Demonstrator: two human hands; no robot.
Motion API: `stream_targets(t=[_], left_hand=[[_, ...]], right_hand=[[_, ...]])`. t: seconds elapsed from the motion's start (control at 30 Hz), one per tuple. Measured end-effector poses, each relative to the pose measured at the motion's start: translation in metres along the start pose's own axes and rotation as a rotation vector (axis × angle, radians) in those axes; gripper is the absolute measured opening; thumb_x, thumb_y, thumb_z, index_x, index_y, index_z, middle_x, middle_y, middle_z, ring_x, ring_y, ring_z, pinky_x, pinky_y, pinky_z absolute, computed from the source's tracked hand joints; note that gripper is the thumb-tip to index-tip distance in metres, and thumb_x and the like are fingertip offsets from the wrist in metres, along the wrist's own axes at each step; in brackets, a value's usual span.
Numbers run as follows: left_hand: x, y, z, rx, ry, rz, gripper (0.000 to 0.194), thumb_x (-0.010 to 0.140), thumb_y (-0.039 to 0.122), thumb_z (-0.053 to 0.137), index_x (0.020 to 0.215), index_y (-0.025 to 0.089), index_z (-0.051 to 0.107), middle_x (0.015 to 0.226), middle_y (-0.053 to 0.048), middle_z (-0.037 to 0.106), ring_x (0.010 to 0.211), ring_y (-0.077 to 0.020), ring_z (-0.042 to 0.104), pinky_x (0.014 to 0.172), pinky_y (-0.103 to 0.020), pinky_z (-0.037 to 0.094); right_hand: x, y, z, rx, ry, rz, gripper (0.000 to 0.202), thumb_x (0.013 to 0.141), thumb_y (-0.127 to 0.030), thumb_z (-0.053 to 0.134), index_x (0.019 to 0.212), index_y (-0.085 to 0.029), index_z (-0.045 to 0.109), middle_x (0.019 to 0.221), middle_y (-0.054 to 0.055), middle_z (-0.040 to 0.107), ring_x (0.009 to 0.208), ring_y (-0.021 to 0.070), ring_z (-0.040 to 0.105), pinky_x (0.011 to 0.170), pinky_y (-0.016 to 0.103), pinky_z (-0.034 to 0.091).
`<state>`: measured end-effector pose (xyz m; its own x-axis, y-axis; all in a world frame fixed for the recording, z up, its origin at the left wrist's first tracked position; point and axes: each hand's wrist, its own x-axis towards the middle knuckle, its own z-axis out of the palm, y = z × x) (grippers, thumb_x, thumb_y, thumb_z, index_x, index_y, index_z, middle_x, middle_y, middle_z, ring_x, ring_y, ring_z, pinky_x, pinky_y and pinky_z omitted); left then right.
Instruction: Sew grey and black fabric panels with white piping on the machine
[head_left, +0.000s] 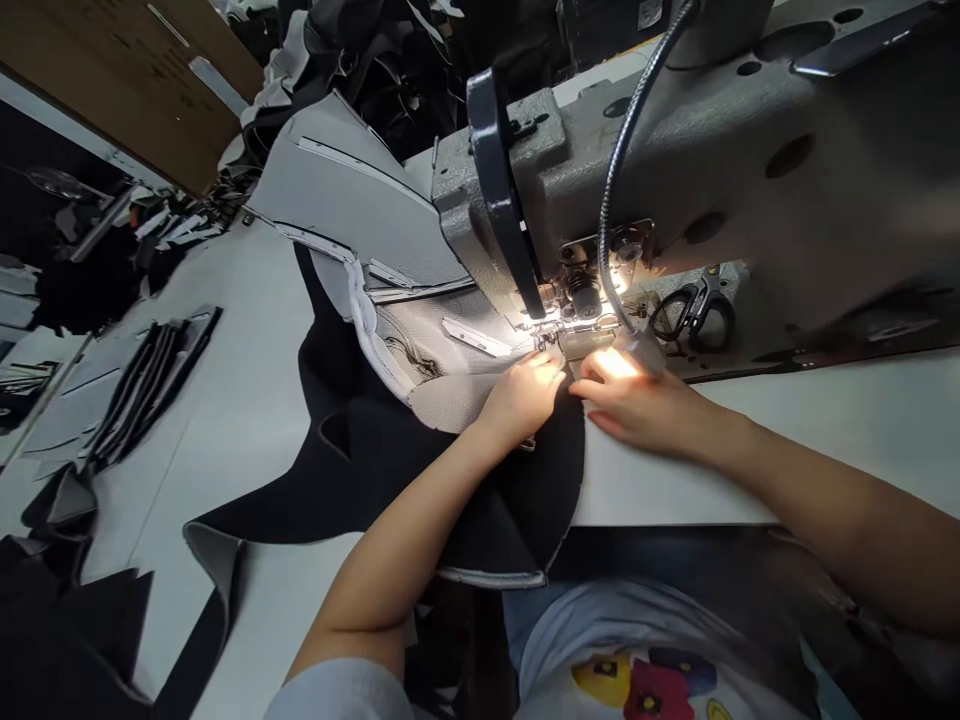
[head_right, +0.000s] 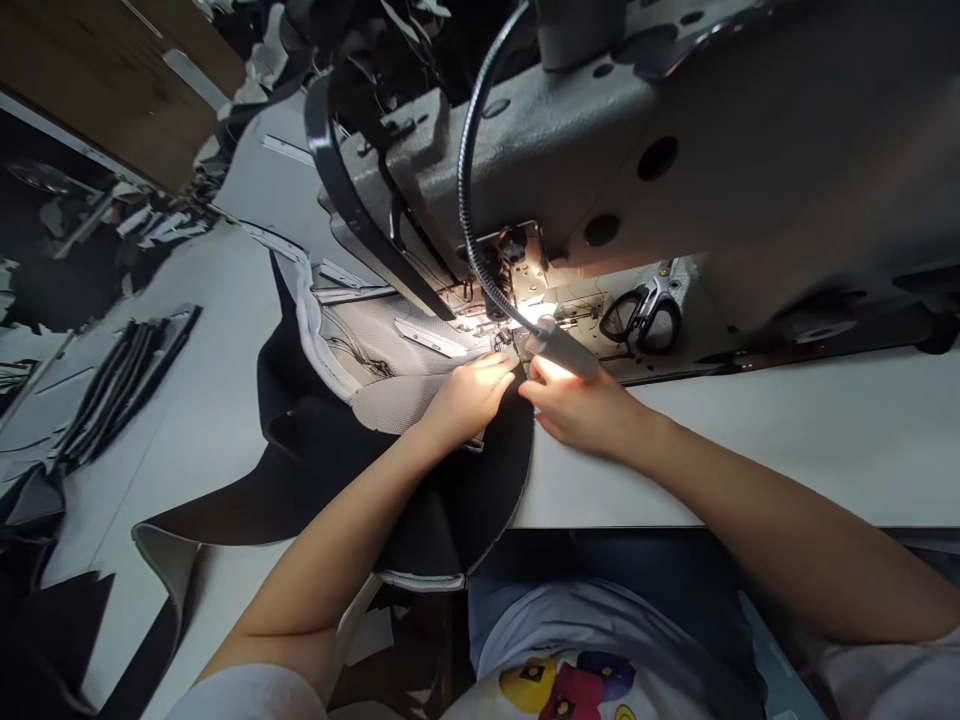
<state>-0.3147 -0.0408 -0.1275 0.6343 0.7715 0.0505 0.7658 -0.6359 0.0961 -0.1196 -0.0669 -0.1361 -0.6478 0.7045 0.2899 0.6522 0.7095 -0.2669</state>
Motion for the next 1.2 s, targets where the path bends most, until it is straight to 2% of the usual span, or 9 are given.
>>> stream_targets(t=[0.07,0.13,0.2,0.3,0.6,0.77,0.97,1.07,1.2], left_hand=[[0.0,-0.003,0.0,-0.011,0.007,0.003,0.024,0.096,0.011,0.046,0.097,0.011,0.071,0.109,-0.011,0.072,0.106,-0.0212,0.067,0.097,-0.032,0.054],[0.0,-0.004,0.0,-0.044,0.018,-0.01,0.026,0.095,0.011,0.046,0.105,0.01,0.071,0.114,-0.01,0.071,0.11,-0.02,0.066,0.1,-0.031,0.052],[-0.001,-0.004,0.0,-0.082,0.021,-0.038,0.029,0.096,0.013,0.046,0.112,0.01,0.07,0.118,-0.01,0.071,0.113,-0.0194,0.065,0.102,-0.031,0.051],[-0.001,-0.003,-0.001,-0.094,0.012,-0.065,0.03,0.096,0.015,0.046,0.115,0.009,0.069,0.119,-0.01,0.07,0.113,-0.0202,0.065,0.101,-0.031,0.052],[0.003,-0.005,-0.002,-0.055,-0.008,-0.046,0.03,0.096,0.013,0.046,0.116,0.008,0.069,0.122,-0.012,0.069,0.115,-0.0193,0.063,0.103,-0.029,0.05],[0.004,-0.012,0.004,0.016,0.005,0.018,0.031,0.096,0.012,0.043,0.113,0.009,0.07,0.118,-0.011,0.07,0.111,-0.0191,0.065,0.102,-0.031,0.051],[0.001,-0.011,0.01,0.092,0.057,0.071,0.035,0.098,0.013,0.039,0.116,0.005,0.067,0.118,-0.014,0.07,0.111,-0.0208,0.065,0.102,-0.035,0.052],[0.0,-0.011,0.011,0.125,0.04,0.108,0.036,0.098,0.013,0.037,0.118,0.002,0.066,0.12,-0.017,0.068,0.115,-0.0218,0.063,0.108,-0.037,0.048],[0.001,-0.017,0.009,0.176,-0.015,0.198,0.036,0.097,0.009,0.036,0.114,0.005,0.068,0.121,-0.015,0.068,0.118,-0.0199,0.062,0.109,-0.035,0.046]], right_hand=[[-0.001,-0.007,-0.004,0.027,-0.055,-0.157,0.019,0.088,-0.018,0.057,0.101,-0.02,0.07,0.107,0.008,0.064,0.102,0.0248,0.057,0.088,0.037,0.047],[0.001,-0.015,0.002,-0.01,-0.075,-0.286,0.024,0.091,-0.014,0.052,0.107,-0.018,0.07,0.109,0.01,0.064,0.107,0.0256,0.057,0.092,0.04,0.047],[0.003,-0.022,0.012,-0.083,-0.068,-0.344,0.03,0.093,-0.009,0.046,0.113,-0.013,0.068,0.113,0.014,0.064,0.113,0.0286,0.056,0.095,0.043,0.047],[0.002,-0.028,0.023,-0.15,-0.043,-0.351,0.032,0.093,-0.008,0.045,0.117,-0.009,0.065,0.119,0.018,0.062,0.119,0.0335,0.054,0.096,0.048,0.047],[0.0,-0.027,0.028,-0.14,0.043,-0.328,0.033,0.092,-0.007,0.046,0.12,-0.008,0.064,0.119,0.018,0.062,0.121,0.0343,0.053,0.1,0.049,0.045],[0.002,-0.027,0.031,-0.139,0.102,-0.323,0.031,0.092,-0.007,0.045,0.115,-0.008,0.065,0.117,0.017,0.063,0.116,0.0322,0.055,0.097,0.046,0.046],[0.002,-0.028,0.033,-0.133,0.106,-0.307,0.026,0.091,-0.007,0.047,0.108,-0.009,0.067,0.117,0.017,0.063,0.115,0.0315,0.055,0.097,0.046,0.046],[0.002,-0.028,0.032,-0.135,0.094,-0.3,0.025,0.091,-0.008,0.047,0.106,-0.01,0.068,0.116,0.017,0.063,0.117,0.0321,0.054,0.099,0.047,0.045],[0.003,-0.031,0.034,-0.134,0.101,-0.301,0.029,0.092,-0.008,0.046,0.112,-0.008,0.066,0.117,0.017,0.063,0.118,0.032,0.054,0.101,0.047,0.043]])
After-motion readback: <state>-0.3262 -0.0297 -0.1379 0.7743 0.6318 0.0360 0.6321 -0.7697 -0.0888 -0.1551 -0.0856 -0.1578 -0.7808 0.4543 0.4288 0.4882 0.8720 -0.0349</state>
